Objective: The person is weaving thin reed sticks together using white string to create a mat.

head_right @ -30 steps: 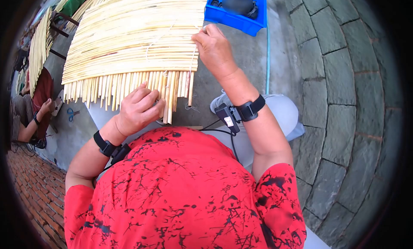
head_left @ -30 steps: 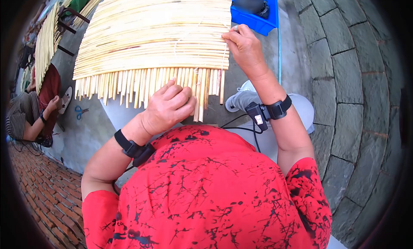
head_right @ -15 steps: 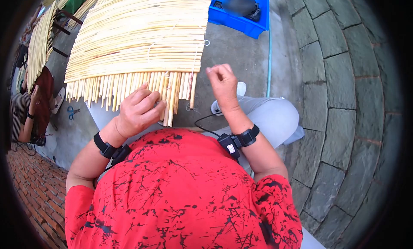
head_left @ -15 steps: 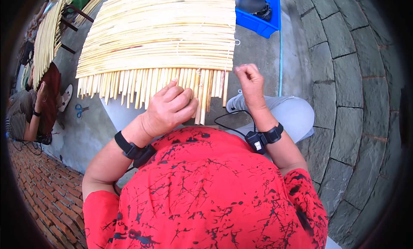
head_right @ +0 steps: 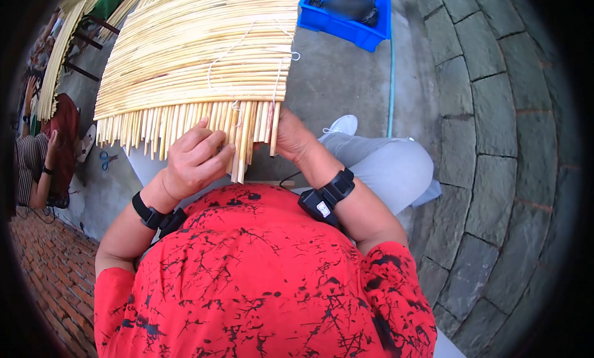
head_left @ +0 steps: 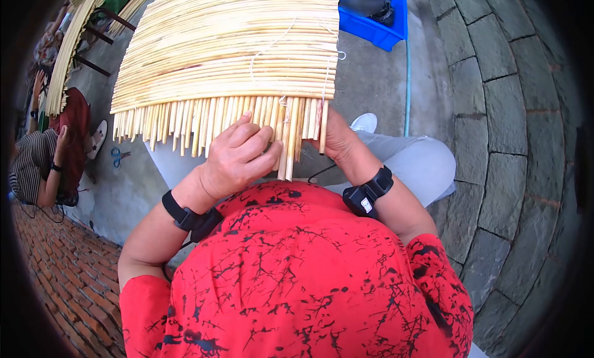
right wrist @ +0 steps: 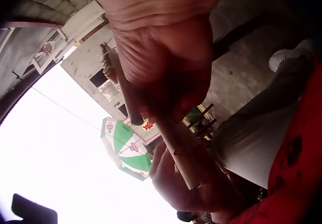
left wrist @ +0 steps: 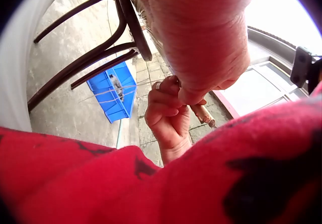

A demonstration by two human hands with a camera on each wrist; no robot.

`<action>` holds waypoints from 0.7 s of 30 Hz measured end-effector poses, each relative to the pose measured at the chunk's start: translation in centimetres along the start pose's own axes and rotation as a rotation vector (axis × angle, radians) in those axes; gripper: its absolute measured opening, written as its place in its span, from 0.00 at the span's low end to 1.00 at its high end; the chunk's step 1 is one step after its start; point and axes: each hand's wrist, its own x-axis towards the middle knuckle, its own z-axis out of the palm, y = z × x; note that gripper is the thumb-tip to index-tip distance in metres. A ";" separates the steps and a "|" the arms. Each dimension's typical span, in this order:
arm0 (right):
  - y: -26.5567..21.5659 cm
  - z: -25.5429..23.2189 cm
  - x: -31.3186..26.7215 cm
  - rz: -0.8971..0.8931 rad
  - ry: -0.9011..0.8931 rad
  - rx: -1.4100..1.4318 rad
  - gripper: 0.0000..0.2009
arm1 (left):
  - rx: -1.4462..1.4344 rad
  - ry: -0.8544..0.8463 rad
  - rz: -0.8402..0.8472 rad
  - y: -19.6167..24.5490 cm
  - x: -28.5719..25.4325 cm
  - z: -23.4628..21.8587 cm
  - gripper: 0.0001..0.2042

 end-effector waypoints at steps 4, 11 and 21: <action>0.9 -0.3 0.5 -0.011 0.024 0.038 0.19 | -0.002 -0.003 -0.007 0.1 0.3 0.0 0.13; 0.6 0.4 0.4 -0.026 0.046 0.141 0.19 | 0.012 -0.006 -0.010 0.0 0.1 0.2 0.13; 0.6 0.5 0.2 -0.022 0.126 0.098 0.15 | 0.011 -0.004 -0.005 0.1 0.3 0.0 0.13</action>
